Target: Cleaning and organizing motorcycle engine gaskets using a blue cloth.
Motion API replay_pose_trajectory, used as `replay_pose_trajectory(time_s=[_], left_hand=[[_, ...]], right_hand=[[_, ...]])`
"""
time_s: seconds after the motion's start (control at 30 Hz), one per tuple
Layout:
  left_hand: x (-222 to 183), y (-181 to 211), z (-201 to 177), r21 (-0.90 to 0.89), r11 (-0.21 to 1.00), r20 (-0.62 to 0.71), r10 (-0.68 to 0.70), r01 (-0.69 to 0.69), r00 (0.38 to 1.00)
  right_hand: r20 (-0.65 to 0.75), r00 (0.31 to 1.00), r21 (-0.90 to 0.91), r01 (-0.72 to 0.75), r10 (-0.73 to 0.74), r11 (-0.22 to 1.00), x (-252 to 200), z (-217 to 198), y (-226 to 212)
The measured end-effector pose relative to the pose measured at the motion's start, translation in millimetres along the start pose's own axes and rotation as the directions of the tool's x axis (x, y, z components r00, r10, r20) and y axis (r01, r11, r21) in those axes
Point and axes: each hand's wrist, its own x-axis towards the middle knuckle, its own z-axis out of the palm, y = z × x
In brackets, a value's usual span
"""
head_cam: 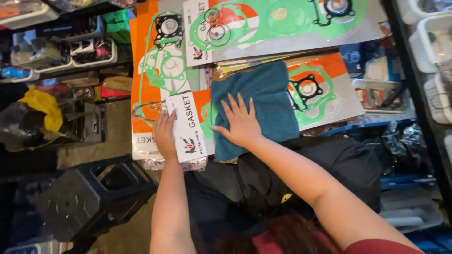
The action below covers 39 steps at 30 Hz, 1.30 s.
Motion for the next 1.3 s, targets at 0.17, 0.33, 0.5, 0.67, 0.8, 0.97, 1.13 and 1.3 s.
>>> replay_pose_trajectory(time_s=[0.17,0.33,0.5,0.67,0.8,0.97,1.13,1.3], left_hand=[[0,3,0,0.009,1.0,-0.009,-0.005,0.005,1.0],[0,8,-7,0.054,0.999,0.001,0.006,-0.006,1.0],[2,12,-10,0.089,0.996,-0.01,0.011,-0.01,1.0],[1,17,-12,0.042,0.999,-0.011,-0.029,0.029,1.0],[3,18,-13,0.017,1.0,-0.005,-0.027,0.027,1.0],[3,22,-15,0.038,0.999,-0.026,-0.012,0.013,1.0],[4,27,-20,0.037,0.999,-0.024,-0.011,0.012,1.0],[4,27,-20,0.029,1.0,-0.014,-0.011,0.012,1.0]], right_hand=[[0.045,0.999,0.06,0.0,-0.003,0.998,-6,2,5],[0.054,0.999,0.054,0.003,-0.006,0.999,-15,-8,5],[0.036,0.999,0.041,0.0,-0.002,0.999,-15,-5,6],[0.005,1.0,0.035,0.007,-0.007,0.999,-17,-2,6],[0.027,1.0,0.047,-0.003,0.002,0.999,-17,-9,4],[0.041,0.999,0.059,-0.008,0.006,0.998,-16,-10,4],[0.035,0.999,0.056,-0.007,0.005,0.998,-16,-11,3],[0.023,1.0,0.057,-0.003,0.002,0.998,-17,-11,3]])
